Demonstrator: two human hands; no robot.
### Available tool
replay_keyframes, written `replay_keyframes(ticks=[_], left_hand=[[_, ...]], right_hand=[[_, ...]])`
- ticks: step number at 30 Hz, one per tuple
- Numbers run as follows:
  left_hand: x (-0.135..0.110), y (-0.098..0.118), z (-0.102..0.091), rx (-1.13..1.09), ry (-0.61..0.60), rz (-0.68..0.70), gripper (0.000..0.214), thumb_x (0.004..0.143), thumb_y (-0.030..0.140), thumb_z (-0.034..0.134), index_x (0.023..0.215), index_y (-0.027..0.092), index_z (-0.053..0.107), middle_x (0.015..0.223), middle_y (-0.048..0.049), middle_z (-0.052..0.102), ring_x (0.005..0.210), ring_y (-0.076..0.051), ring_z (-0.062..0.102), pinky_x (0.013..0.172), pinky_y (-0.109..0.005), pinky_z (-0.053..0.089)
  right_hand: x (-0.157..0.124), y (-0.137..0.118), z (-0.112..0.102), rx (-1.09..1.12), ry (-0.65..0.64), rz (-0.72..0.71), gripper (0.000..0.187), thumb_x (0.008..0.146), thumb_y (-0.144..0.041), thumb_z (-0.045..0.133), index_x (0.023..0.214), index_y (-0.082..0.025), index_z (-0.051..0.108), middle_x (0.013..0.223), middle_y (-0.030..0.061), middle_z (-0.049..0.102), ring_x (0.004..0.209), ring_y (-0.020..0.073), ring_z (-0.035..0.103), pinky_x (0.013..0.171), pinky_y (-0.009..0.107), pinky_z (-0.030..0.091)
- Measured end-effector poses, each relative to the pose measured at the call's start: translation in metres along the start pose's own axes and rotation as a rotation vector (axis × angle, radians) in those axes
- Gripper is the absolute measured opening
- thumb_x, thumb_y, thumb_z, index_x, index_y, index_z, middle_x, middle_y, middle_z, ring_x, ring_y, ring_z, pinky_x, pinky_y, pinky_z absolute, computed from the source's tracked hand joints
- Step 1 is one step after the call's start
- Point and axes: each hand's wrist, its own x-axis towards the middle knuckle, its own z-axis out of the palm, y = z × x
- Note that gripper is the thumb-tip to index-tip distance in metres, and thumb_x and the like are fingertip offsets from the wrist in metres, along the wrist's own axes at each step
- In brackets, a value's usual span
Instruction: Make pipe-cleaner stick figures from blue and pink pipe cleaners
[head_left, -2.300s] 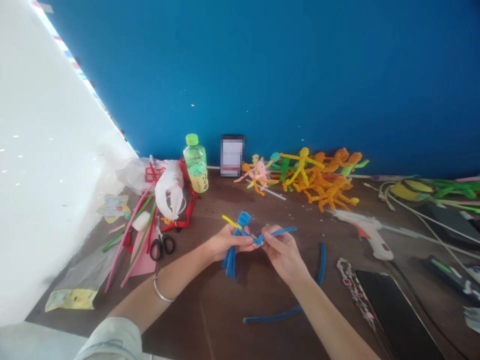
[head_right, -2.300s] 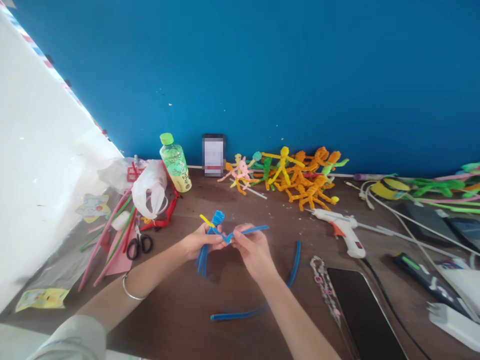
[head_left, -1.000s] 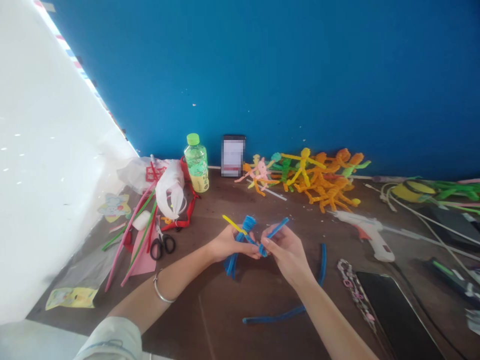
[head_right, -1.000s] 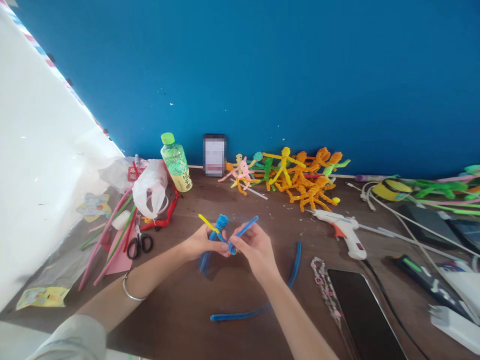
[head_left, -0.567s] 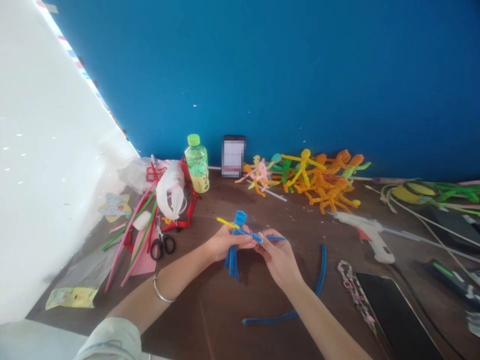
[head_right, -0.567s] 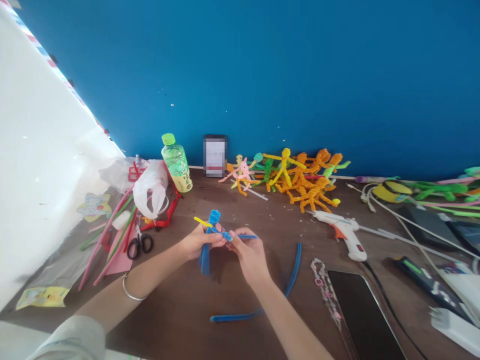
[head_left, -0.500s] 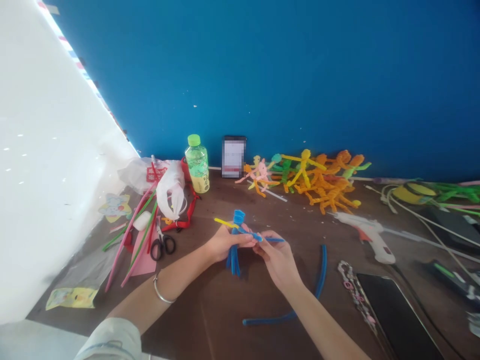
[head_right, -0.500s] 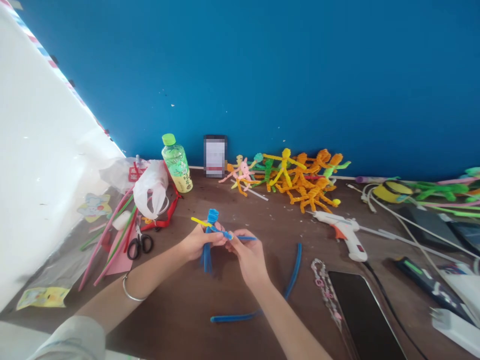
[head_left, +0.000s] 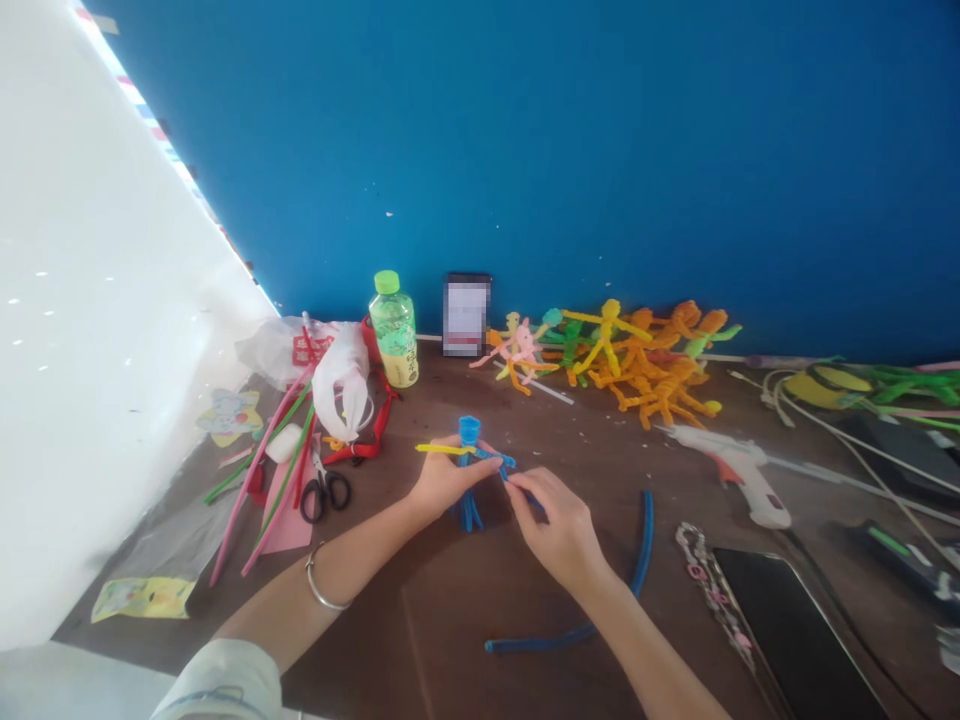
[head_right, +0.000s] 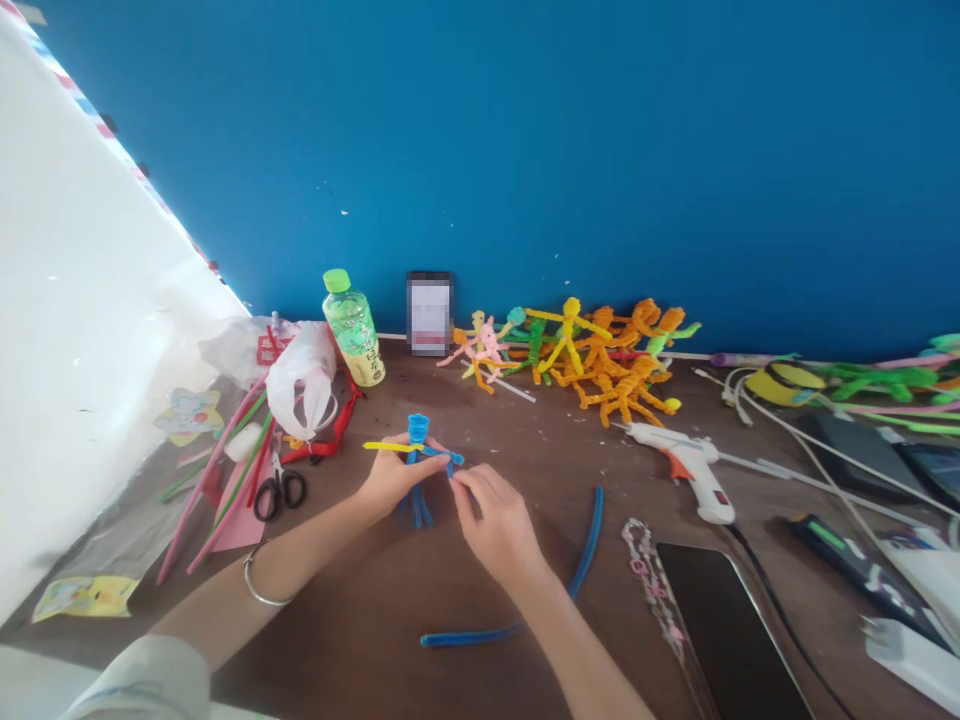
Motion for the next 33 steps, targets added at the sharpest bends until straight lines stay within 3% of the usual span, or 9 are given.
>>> replay_keyframes(ticks=[4,8,10,15,21,26,31,33], left_hand=[[-0.001,0.003,0.000,0.012,-0.120,0.008,0.016,0.064,0.028,0.068,0.073,0.015,0.067,0.071,-0.0041,0.066,0.067,-0.016,0.061,0.069,-0.027,0.048],[-0.003,0.001,0.001,-0.020,-0.277,-0.074,0.021,0.063,0.029,0.069,0.078,0.015,0.063,0.067,-0.0027,0.065,0.066,-0.016,0.062,0.071,-0.029,0.049],[-0.004,0.001,0.001,-0.069,-0.372,-0.128,0.027,0.061,0.029,0.072,0.081,0.014,0.061,0.068,-0.0026,0.065,0.066,-0.016,0.063,0.071,-0.030,0.050],[-0.005,0.005,0.000,-0.275,-0.535,-0.273,0.035,0.059,0.037,0.072,0.079,0.010,0.061,0.070,-0.0071,0.065,0.068,-0.019,0.064,0.074,-0.035,0.051],[-0.005,0.004,0.001,-0.412,-0.419,-0.335,0.033,0.060,0.035,0.073,0.079,0.010,0.062,0.069,-0.0070,0.066,0.068,-0.018,0.064,0.074,-0.033,0.050],[0.000,-0.008,-0.002,-0.417,-0.253,-0.288,0.029,0.054,0.026,0.077,0.076,0.012,0.065,0.067,-0.0023,0.064,0.062,-0.011,0.060,0.068,-0.024,0.047],[0.001,-0.012,0.000,-0.439,-0.181,-0.243,0.026,0.053,0.024,0.078,0.071,0.012,0.064,0.064,-0.0004,0.063,0.058,-0.008,0.057,0.062,-0.021,0.045],[0.001,-0.011,0.003,-0.438,-0.164,-0.224,0.024,0.054,0.025,0.077,0.070,0.012,0.063,0.060,0.0006,0.061,0.054,-0.008,0.055,0.059,-0.021,0.045]], right_hand=[[0.004,0.006,-0.010,-0.170,-0.001,-0.177,0.014,0.084,-0.020,0.047,0.081,-0.020,0.061,0.077,0.0071,0.062,0.073,0.0175,0.056,0.070,0.031,0.044],[0.007,0.008,-0.017,-0.179,0.011,-0.220,0.010,0.081,-0.019,0.052,0.079,-0.021,0.061,0.079,0.0058,0.064,0.073,0.0171,0.057,0.070,0.031,0.042],[0.008,0.009,-0.018,-0.096,-0.017,-0.154,0.010,0.081,-0.021,0.052,0.077,-0.021,0.061,0.073,0.0040,0.065,0.069,0.0165,0.057,0.069,0.031,0.042],[0.010,0.007,-0.016,0.180,-0.059,0.226,0.015,0.078,-0.032,0.053,0.071,-0.022,0.062,0.069,0.0027,0.064,0.065,0.0172,0.058,0.061,0.028,0.045],[0.014,0.003,-0.011,0.380,0.006,0.429,0.021,0.071,-0.039,0.060,0.062,-0.020,0.062,0.063,0.0018,0.063,0.062,0.0171,0.056,0.060,0.027,0.044],[0.009,-0.003,0.006,0.609,-0.015,0.593,0.029,0.074,-0.044,0.058,0.062,-0.017,0.059,0.046,-0.0037,0.046,0.043,0.0086,0.038,0.043,0.023,0.030],[-0.001,-0.010,0.024,0.939,-0.038,0.698,0.029,0.077,-0.046,0.054,0.067,-0.018,0.052,0.045,-0.0078,0.033,0.041,0.0061,0.026,0.042,0.022,0.022],[-0.004,-0.015,0.028,0.959,-0.039,0.712,0.029,0.078,-0.046,0.053,0.069,-0.018,0.051,0.047,-0.0077,0.032,0.042,0.0061,0.025,0.042,0.022,0.022]])
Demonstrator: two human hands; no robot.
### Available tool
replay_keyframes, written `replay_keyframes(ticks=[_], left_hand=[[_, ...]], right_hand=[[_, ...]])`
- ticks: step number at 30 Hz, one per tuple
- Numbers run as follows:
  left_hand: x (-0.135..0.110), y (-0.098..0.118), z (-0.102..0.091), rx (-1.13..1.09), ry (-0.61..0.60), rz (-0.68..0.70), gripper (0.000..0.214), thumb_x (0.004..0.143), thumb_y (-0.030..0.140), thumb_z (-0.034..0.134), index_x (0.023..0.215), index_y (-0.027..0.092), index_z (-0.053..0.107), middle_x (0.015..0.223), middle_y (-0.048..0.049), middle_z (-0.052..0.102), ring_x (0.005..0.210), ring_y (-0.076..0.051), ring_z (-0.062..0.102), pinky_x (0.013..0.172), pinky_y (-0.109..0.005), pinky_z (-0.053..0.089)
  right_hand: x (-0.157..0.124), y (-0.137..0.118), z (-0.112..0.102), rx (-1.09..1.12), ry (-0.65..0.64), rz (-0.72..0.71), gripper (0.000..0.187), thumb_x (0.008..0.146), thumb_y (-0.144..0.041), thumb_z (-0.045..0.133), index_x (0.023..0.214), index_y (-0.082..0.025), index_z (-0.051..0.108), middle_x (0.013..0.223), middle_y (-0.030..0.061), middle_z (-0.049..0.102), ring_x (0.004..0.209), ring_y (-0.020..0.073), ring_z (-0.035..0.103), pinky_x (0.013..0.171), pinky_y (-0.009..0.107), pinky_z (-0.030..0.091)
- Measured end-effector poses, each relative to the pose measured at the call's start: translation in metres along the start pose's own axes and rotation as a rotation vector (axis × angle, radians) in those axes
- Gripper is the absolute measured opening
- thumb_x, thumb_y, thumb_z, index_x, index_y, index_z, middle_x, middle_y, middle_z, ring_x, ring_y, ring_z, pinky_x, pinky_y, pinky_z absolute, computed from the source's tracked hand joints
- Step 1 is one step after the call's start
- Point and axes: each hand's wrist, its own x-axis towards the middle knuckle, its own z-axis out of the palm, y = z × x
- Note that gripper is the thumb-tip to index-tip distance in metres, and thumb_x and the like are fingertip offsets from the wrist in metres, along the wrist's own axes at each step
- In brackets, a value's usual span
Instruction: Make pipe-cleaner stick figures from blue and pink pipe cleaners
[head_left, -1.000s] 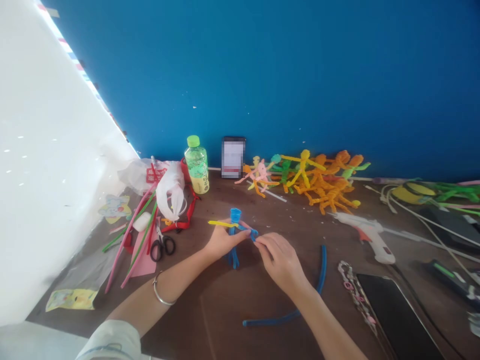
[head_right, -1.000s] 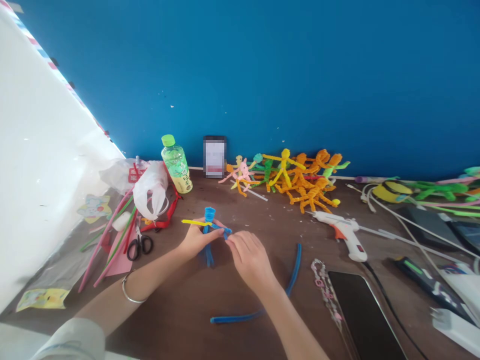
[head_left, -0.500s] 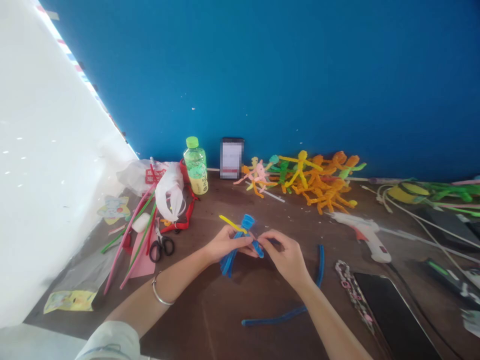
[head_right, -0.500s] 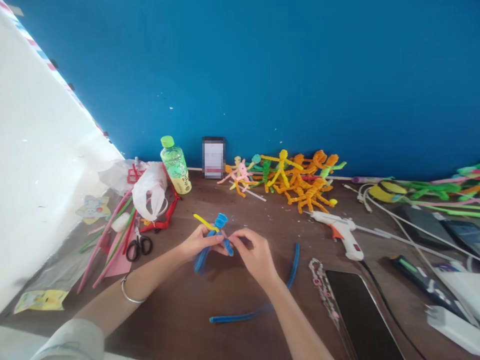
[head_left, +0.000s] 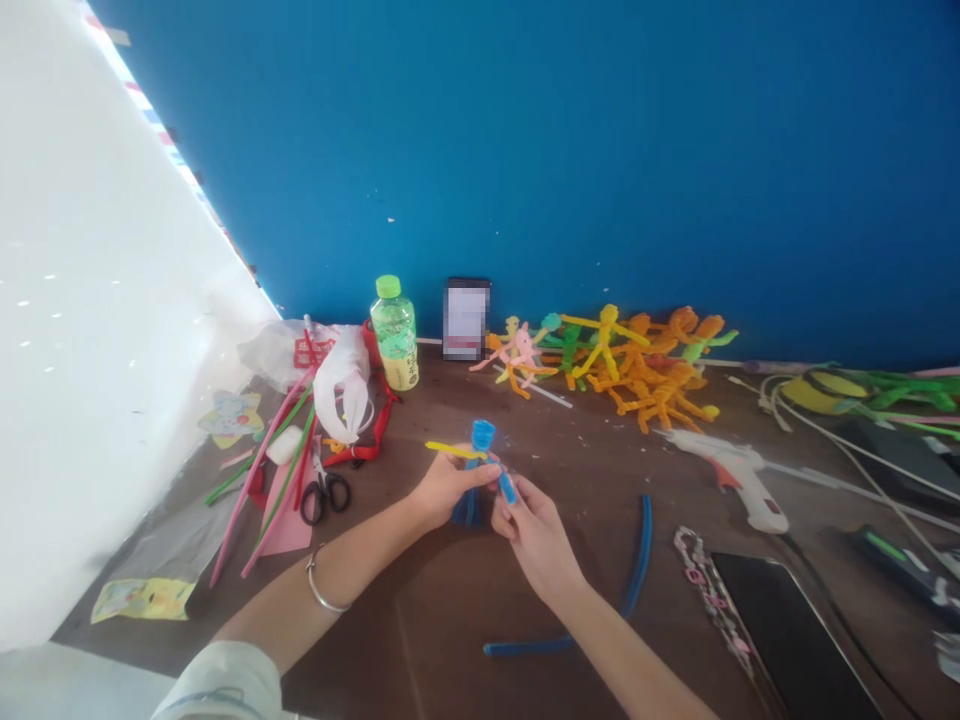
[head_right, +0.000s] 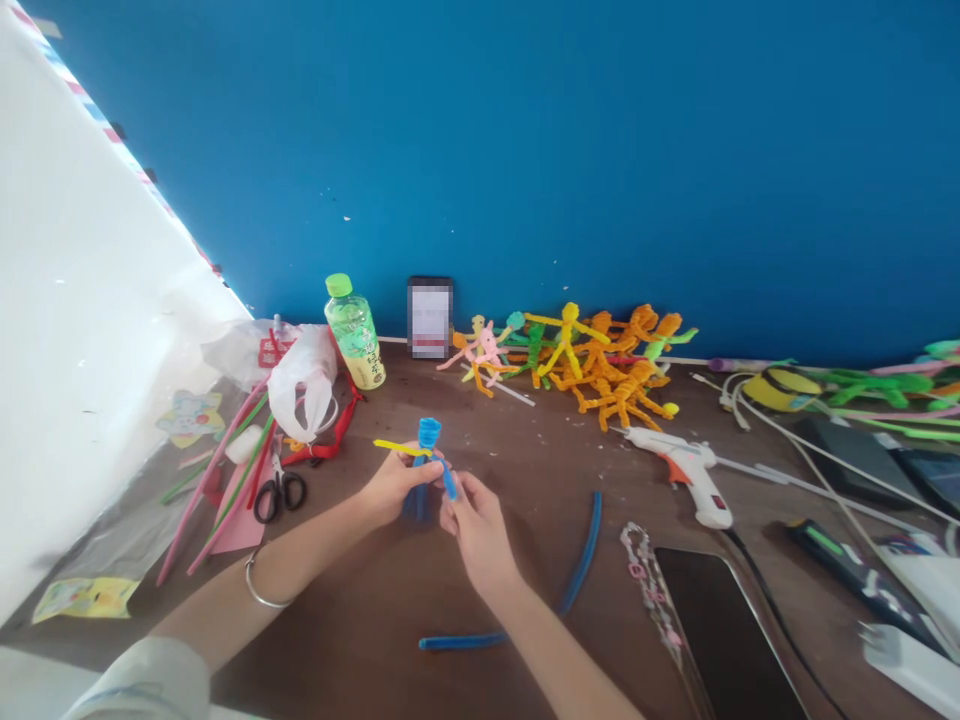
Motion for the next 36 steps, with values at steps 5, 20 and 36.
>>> replay_keyframes(ticks=[5,20,36], left_hand=[[-0.001,0.001,0.005,0.117,0.143,0.056,0.027,0.055,0.030,0.076,0.072,0.013,0.064,0.060,0.0003,0.061,0.052,-0.009,0.055,0.055,-0.022,0.045],[-0.005,0.005,0.009,0.562,0.205,0.278,0.024,0.061,0.035,0.070,0.070,0.013,0.069,0.068,-0.0047,0.067,0.063,-0.016,0.061,0.061,-0.025,0.048],[-0.003,0.002,0.005,0.027,-0.124,-0.086,0.029,0.059,0.032,0.074,0.073,0.010,0.060,0.062,-0.0011,0.061,0.055,-0.011,0.059,0.062,-0.027,0.051]], right_hand=[[-0.008,-0.003,0.008,-0.236,0.046,-0.031,0.032,0.078,-0.046,0.051,0.064,-0.017,0.050,0.046,-0.0056,0.034,0.044,0.0076,0.030,0.042,0.022,0.023],[-0.002,-0.013,-0.020,-1.227,0.137,-0.919,0.015,0.082,-0.019,0.048,0.076,-0.017,0.062,0.065,0.0049,0.059,0.061,0.0148,0.055,0.062,0.026,0.043],[0.007,-0.031,-0.025,-0.344,0.199,-0.220,0.025,0.066,-0.040,0.066,0.073,-0.017,0.061,0.058,0.0012,0.060,0.046,0.0122,0.054,0.045,0.025,0.047]])
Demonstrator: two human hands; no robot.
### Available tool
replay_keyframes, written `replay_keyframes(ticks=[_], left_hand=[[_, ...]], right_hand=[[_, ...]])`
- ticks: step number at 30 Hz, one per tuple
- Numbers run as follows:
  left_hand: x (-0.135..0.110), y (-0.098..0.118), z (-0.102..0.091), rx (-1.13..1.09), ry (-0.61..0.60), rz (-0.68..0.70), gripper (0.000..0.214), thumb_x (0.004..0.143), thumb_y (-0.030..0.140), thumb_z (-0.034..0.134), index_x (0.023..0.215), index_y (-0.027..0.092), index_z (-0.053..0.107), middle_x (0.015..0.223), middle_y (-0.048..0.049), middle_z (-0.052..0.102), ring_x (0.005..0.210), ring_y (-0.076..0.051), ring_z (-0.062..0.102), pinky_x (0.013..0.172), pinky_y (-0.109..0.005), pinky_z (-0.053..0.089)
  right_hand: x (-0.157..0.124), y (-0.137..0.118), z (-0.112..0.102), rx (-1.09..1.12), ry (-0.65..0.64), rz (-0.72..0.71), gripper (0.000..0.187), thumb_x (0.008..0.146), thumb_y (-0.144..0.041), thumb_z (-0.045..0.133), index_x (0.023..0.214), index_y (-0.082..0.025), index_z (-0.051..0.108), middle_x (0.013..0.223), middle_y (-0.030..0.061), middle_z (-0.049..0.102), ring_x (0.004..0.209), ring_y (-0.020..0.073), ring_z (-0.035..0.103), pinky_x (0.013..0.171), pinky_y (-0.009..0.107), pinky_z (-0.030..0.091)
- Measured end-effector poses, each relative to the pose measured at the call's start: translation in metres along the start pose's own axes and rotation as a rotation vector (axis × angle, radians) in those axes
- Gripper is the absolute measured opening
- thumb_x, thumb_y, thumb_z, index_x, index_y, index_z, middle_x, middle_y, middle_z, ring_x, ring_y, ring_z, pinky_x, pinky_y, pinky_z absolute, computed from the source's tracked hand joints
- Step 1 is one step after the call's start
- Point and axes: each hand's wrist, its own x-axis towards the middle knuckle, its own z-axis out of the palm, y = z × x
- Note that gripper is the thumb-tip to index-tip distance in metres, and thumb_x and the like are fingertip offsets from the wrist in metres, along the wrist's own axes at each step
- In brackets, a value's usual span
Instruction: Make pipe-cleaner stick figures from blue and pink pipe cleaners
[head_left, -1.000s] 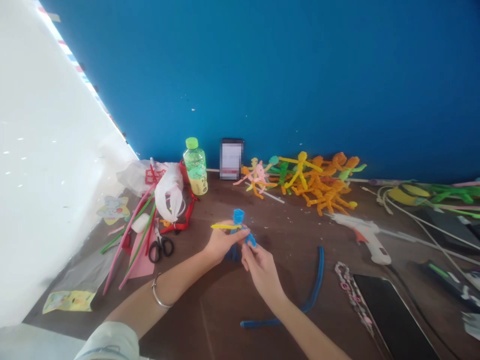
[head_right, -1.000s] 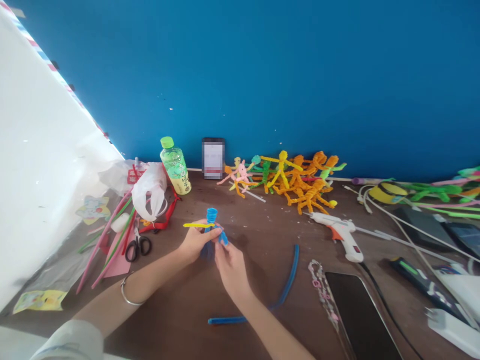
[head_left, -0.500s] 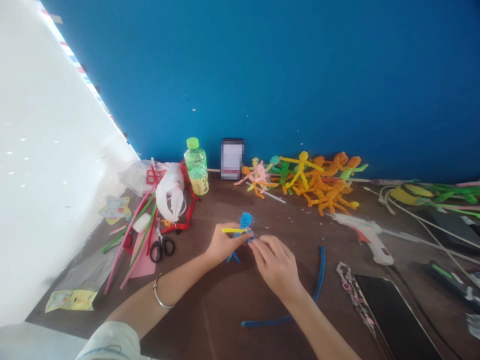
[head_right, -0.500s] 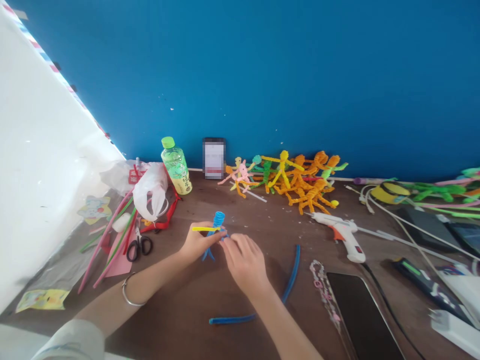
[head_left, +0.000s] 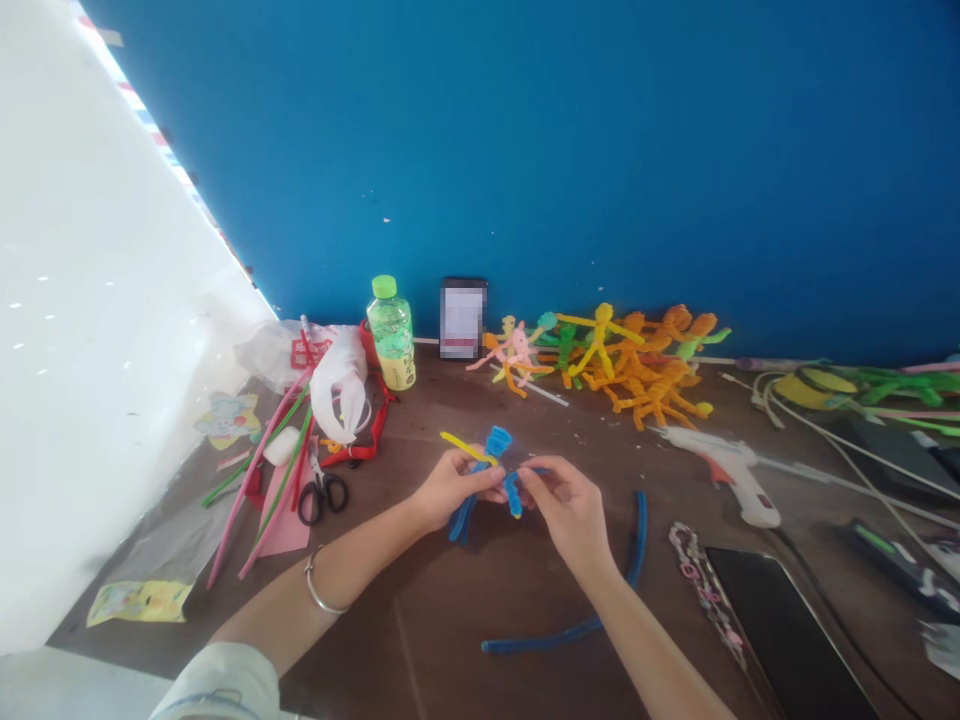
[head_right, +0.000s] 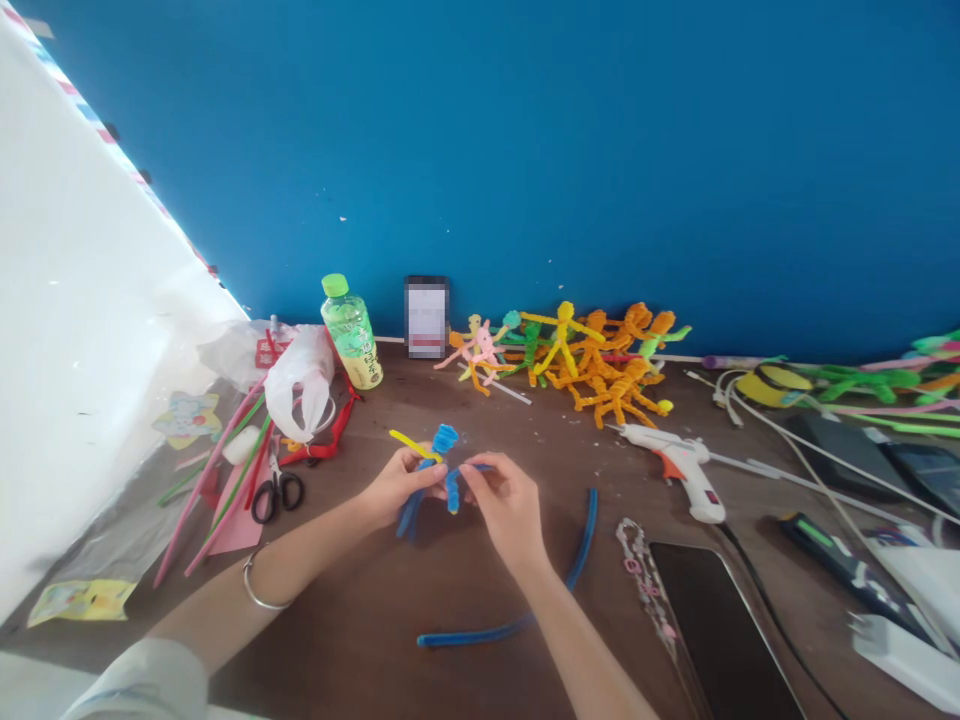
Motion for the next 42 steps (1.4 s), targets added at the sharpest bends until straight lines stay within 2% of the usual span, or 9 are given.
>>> replay_keyframes(ticks=[7,13,20,23,27,31,34,36,42], left_hand=[[0.003,0.000,-0.004,-0.189,0.023,-0.084,0.029,0.062,0.034,0.072,0.070,0.010,0.059,0.061,-0.0018,0.060,0.057,-0.009,0.059,0.061,-0.022,0.050],[0.005,0.002,-0.007,-0.197,0.108,-0.140,0.024,0.061,0.028,0.073,0.069,0.010,0.060,0.057,-0.0007,0.060,0.052,-0.008,0.057,0.054,-0.017,0.048],[0.005,0.002,-0.009,-0.204,0.037,-0.220,0.024,0.059,0.026,0.074,0.072,0.009,0.063,0.059,-0.0036,0.063,0.056,-0.011,0.061,0.058,-0.019,0.048],[0.004,0.000,-0.009,-0.216,0.005,-0.204,0.023,0.059,0.027,0.074,0.069,0.010,0.064,0.058,-0.0020,0.061,0.056,-0.009,0.059,0.063,-0.020,0.047],[0.001,-0.001,-0.003,-0.208,-0.102,-0.106,0.023,0.062,0.030,0.072,0.070,0.011,0.063,0.063,-0.0037,0.062,0.062,-0.012,0.059,0.068,-0.026,0.046],[-0.003,-0.001,0.005,-0.150,-0.144,-0.002,0.025,0.069,0.035,0.065,0.068,0.011,0.057,0.053,-0.0023,0.057,0.051,-0.014,0.057,0.056,-0.028,0.045],[-0.003,-0.002,0.007,-0.099,-0.059,0.003,0.029,0.067,0.040,0.065,0.067,0.014,0.051,0.044,0.0035,0.050,0.036,-0.011,0.049,0.040,-0.026,0.041],[-0.003,-0.003,0.007,-0.072,0.039,0.032,0.030,0.064,0.039,0.068,0.066,0.015,0.049,0.045,0.0059,0.048,0.034,-0.009,0.047,0.038,-0.023,0.038],[0.000,-0.002,0.006,0.101,0.344,0.257,0.027,0.059,0.032,0.072,0.065,0.014,0.054,0.059,0.0032,0.054,0.053,-0.008,0.053,0.055,-0.021,0.044]], right_hand=[[0.000,0.006,0.004,-0.041,0.004,-0.017,0.026,0.069,-0.042,0.063,0.073,-0.017,0.065,0.066,0.0026,0.063,0.052,0.0128,0.055,0.051,0.026,0.049],[0.000,0.012,0.004,-0.106,0.005,-0.127,0.022,0.074,-0.038,0.059,0.077,-0.018,0.066,0.071,0.0037,0.062,0.061,0.0151,0.058,0.056,0.027,0.049],[-0.003,0.011,0.001,-0.181,0.022,-0.217,0.019,0.076,-0.035,0.057,0.083,-0.020,0.067,0.077,0.0053,0.067,0.069,0.0183,0.061,0.065,0.031,0.050],[-0.006,0.007,0.003,-0.137,0.040,-0.151,0.019,0.074,-0.036,0.058,0.080,-0.020,0.067,0.076,0.0050,0.067,0.068,0.0186,0.061,0.065,0.032,0.050],[-0.007,0.007,0.011,0.020,-0.009,0.017,0.023,0.072,-0.040,0.060,0.073,-0.017,0.064,0.061,0.0027,0.063,0.055,0.0160,0.057,0.054,0.029,0.048],[-0.010,0.012,0.023,0.261,-0.065,0.165,0.027,0.069,-0.043,0.064,0.068,-0.016,0.062,0.053,0.0003,0.057,0.048,0.0122,0.051,0.048,0.026,0.043],[-0.016,0.014,0.031,0.467,-0.137,0.319,0.030,0.069,-0.044,0.063,0.067,-0.015,0.060,0.048,-0.0015,0.054,0.042,0.0097,0.047,0.044,0.023,0.038],[-0.019,0.012,0.033,0.549,-0.190,0.407,0.030,0.070,-0.045,0.063,0.065,-0.015,0.057,0.045,-0.0026,0.052,0.039,0.0082,0.045,0.042,0.021,0.035],[-0.024,0.008,0.031,0.479,-0.209,0.452,0.034,0.069,-0.047,0.063,0.063,-0.015,0.053,0.043,-0.0026,0.052,0.037,0.0079,0.044,0.040,0.021,0.031]])
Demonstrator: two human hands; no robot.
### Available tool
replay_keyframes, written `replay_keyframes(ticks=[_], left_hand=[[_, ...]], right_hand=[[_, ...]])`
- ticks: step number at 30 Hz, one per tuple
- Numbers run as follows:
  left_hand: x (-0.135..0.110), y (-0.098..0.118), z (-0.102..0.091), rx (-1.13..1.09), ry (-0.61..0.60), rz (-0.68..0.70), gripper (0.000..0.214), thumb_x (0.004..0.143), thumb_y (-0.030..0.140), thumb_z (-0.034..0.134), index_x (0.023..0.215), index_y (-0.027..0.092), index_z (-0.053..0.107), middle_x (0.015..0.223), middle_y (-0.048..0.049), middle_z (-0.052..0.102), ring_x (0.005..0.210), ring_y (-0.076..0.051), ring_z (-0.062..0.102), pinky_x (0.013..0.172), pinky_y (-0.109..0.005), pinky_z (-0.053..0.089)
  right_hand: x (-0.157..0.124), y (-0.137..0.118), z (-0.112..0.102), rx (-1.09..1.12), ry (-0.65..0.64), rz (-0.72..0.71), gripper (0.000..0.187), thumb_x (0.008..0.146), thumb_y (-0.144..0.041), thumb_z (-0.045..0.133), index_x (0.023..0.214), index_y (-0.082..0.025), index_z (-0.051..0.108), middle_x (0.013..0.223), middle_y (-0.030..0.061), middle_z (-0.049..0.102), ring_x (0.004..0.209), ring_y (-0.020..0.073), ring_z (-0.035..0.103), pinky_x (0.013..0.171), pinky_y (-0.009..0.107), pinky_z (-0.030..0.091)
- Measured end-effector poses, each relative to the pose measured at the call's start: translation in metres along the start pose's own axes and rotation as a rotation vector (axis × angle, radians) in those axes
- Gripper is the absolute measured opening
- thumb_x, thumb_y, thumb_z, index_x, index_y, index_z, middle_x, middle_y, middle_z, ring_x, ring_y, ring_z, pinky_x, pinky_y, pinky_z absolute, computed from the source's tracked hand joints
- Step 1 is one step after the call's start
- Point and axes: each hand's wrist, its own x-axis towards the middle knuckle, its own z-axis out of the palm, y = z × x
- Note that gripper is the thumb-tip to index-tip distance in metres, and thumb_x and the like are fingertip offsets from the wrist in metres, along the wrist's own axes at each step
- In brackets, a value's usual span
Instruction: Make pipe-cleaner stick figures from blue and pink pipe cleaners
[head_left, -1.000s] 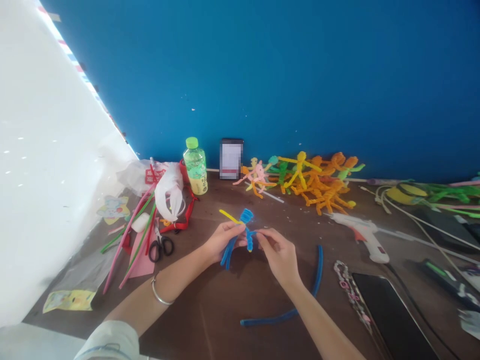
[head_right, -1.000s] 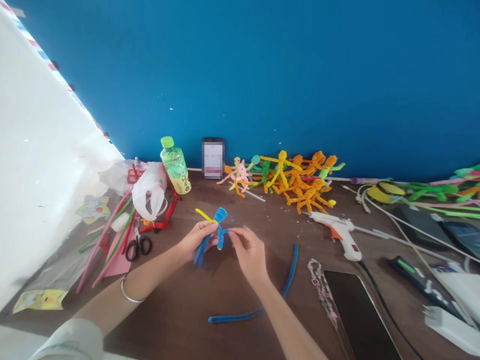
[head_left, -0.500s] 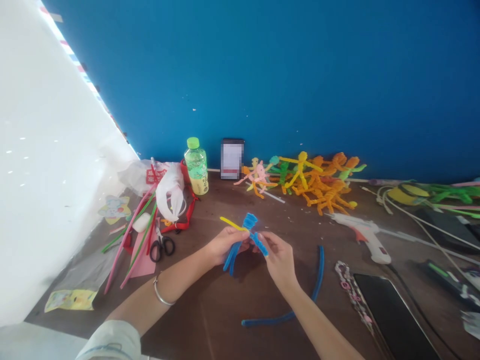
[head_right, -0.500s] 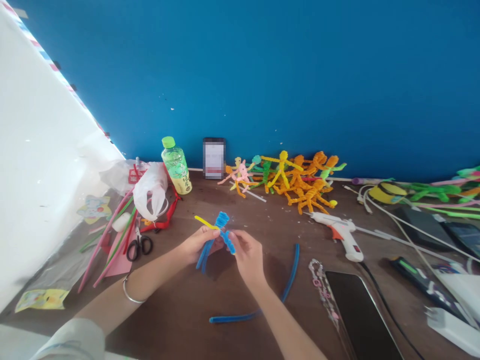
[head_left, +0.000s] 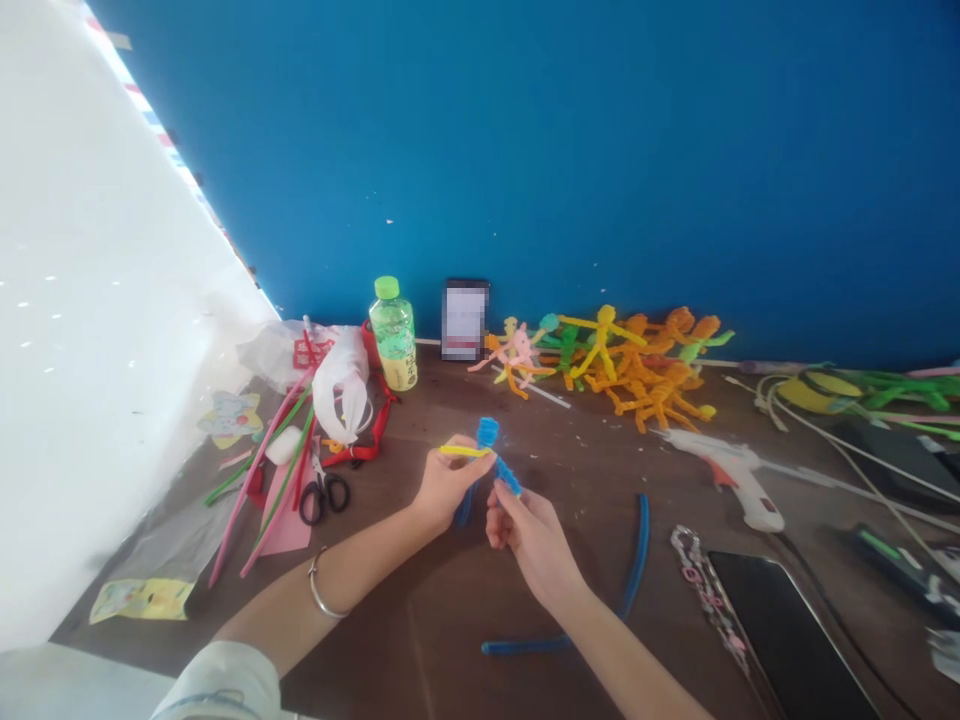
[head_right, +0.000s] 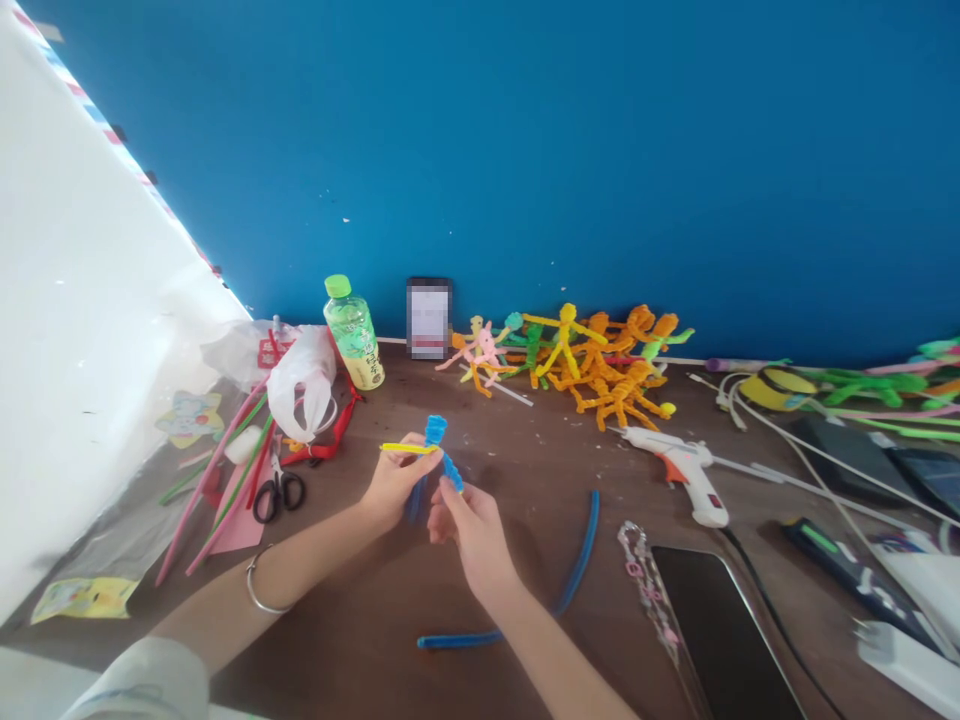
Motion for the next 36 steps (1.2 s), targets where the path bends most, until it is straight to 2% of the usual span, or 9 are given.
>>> replay_keyframes(ticks=[8,12,18,21,24,27,29,33,36], left_hand=[[0.000,-0.004,-0.002,0.207,0.112,0.145,0.023,0.062,0.033,0.070,0.066,0.014,0.057,0.067,-0.0003,0.056,0.060,-0.010,0.054,0.057,-0.021,0.044],[0.004,-0.010,-0.002,0.138,0.055,0.137,0.021,0.061,0.032,0.071,0.066,0.014,0.060,0.077,-0.0024,0.059,0.072,-0.012,0.058,0.067,-0.023,0.046],[0.001,-0.001,0.000,-0.061,-0.052,-0.052,0.027,0.054,0.026,0.076,0.074,0.013,0.062,0.089,-0.0058,0.065,0.073,-0.013,0.060,0.072,-0.027,0.048],[-0.001,0.003,0.001,-0.037,-0.105,-0.032,0.026,0.056,0.027,0.075,0.073,0.013,0.061,0.088,-0.0070,0.067,0.072,-0.013,0.061,0.073,-0.028,0.048],[-0.001,-0.002,0.001,0.002,-0.068,0.030,0.026,0.056,0.029,0.075,0.065,0.014,0.056,0.075,-0.0045,0.068,0.068,-0.014,0.061,0.069,-0.028,0.048],[0.000,-0.008,-0.001,0.096,0.004,0.113,0.027,0.057,0.031,0.074,0.062,0.015,0.052,0.071,-0.0036,0.067,0.066,-0.014,0.061,0.064,-0.026,0.047],[0.000,-0.011,-0.003,0.175,0.033,0.164,0.027,0.059,0.032,0.072,0.063,0.016,0.052,0.071,-0.0032,0.067,0.067,-0.014,0.061,0.063,-0.025,0.046],[-0.001,-0.010,-0.005,0.274,0.020,0.200,0.026,0.060,0.033,0.071,0.064,0.016,0.052,0.069,-0.0022,0.065,0.065,-0.014,0.060,0.063,-0.024,0.046],[0.001,-0.008,-0.004,0.287,0.002,0.192,0.024,0.061,0.031,0.071,0.069,0.015,0.056,0.070,-0.0023,0.065,0.066,-0.013,0.060,0.064,-0.024,0.046]], right_hand=[[-0.002,0.007,0.003,0.016,-0.016,-0.043,0.028,0.071,-0.042,0.063,0.069,-0.015,0.056,0.049,-0.0021,0.053,0.043,0.0090,0.047,0.044,0.022,0.033],[0.000,0.006,0.002,0.132,-0.048,-0.001,0.026,0.071,-0.040,0.059,0.064,-0.017,0.050,0.049,-0.0031,0.048,0.044,0.0098,0.045,0.044,0.023,0.032],[0.008,0.001,-0.004,0.185,-0.017,-0.057,0.033,0.071,-0.037,0.058,0.056,-0.020,0.035,0.050,-0.0060,0.036,0.045,0.0076,0.035,0.043,0.022,0.031],[0.008,0.003,-0.004,0.162,-0.040,-0.017,0.034,0.072,-0.042,0.056,0.056,-0.020,0.035,0.051,-0.0060,0.034,0.045,0.0075,0.033,0.043,0.022,0.031],[0.007,0.006,-0.001,0.090,-0.073,0.003,0.037,0.073,-0.048,0.054,0.057,-0.020,0.036,0.050,-0.0063,0.034,0.042,0.0072,0.033,0.042,0.022,0.030],[0.003,0.006,-0.001,-0.127,-0.048,-0.072,0.038,0.076,-0.050,0.050,0.057,-0.020,0.038,0.047,-0.0053,0.039,0.040,0.0082,0.038,0.041,0.022,0.030],[0.001,0.004,-0.003,-0.406,0.004,-0.211,0.037,0.080,-0.048,0.046,0.057,-0.019,0.041,0.047,-0.0032,0.044,0.041,0.0097,0.042,0.042,0.022,0.031],[-0.001,-0.003,-0.010,-1.107,0.153,-0.707,0.031,0.085,-0.029,0.039,0.057,-0.019,0.048,0.052,-0.0004,0.049,0.044,0.0103,0.043,0.046,0.023,0.030],[0.001,-0.010,-0.018,-1.466,0.228,-0.991,0.024,0.083,-0.020,0.041,0.064,-0.018,0.056,0.060,0.0031,0.054,0.054,0.0132,0.049,0.052,0.025,0.034]])
